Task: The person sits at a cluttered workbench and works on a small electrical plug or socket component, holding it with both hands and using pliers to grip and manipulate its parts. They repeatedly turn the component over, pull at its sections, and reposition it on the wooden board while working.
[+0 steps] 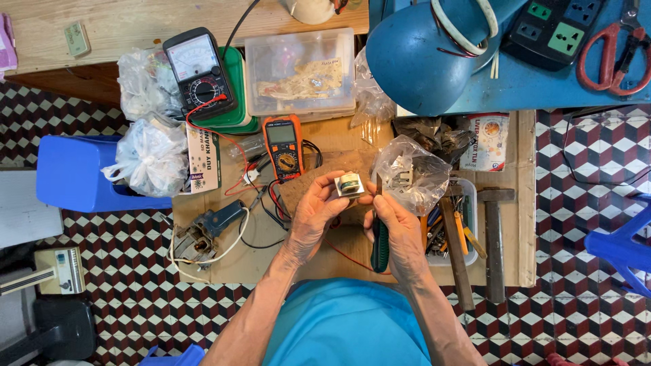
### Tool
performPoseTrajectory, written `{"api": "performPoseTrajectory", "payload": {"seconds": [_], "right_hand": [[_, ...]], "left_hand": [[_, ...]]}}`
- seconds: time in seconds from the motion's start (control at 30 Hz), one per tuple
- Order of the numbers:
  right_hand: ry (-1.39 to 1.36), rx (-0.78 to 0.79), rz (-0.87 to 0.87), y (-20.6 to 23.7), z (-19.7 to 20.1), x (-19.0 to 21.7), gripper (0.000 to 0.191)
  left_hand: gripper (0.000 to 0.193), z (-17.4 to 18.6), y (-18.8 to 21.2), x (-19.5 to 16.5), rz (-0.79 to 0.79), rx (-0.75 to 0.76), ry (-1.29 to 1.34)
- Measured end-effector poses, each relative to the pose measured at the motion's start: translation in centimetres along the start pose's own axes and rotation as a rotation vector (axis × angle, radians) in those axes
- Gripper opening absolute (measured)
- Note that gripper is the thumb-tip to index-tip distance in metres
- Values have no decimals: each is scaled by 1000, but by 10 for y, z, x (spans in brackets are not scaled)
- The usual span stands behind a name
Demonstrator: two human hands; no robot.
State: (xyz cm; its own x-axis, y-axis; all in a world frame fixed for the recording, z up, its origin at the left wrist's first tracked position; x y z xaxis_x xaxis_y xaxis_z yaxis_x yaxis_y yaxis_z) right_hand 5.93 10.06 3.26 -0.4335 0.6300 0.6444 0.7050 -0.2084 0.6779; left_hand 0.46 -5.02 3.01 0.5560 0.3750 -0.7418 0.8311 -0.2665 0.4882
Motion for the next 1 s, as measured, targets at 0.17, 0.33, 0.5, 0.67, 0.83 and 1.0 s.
{"api": "performPoseTrajectory", "payload": {"seconds": [0.17, 0.33, 0.5, 0.67, 0.83, 1.0], "right_hand": [[80, 72, 48, 9, -4, 6, 52], [138, 94, 58, 12, -7, 6, 53], [119, 87, 47, 13, -5, 3, 50], [5, 22, 32, 7, -2, -2, 48], [14, 1, 11, 0, 1, -4, 48], [42, -7, 9, 1, -1, -8, 47]], "left_hand": [[53, -1, 7, -11, 94, 10, 85], [56, -9, 10, -17, 104, 82, 112], [56, -10, 12, -17, 108, 73, 49], [54, -7, 11, -17, 12, 50, -99], [55, -3, 12, -14, -1, 50, -163], [54, 4, 8, -9, -35, 45, -185]]}}
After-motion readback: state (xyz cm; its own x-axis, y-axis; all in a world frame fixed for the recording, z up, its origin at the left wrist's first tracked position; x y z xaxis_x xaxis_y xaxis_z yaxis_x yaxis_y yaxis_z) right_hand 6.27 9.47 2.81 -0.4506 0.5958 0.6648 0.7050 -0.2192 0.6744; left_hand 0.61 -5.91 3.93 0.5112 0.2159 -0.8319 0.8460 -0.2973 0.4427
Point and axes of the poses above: each hand's wrist, its own y-axis away from the middle knuckle, its own z-axis out of the back of the hand, x = y × z, the point moved 5 cm from there along -y, towards the middle knuckle, and after that the axes turned 12 degrees about -x, right-handed, at the moved point
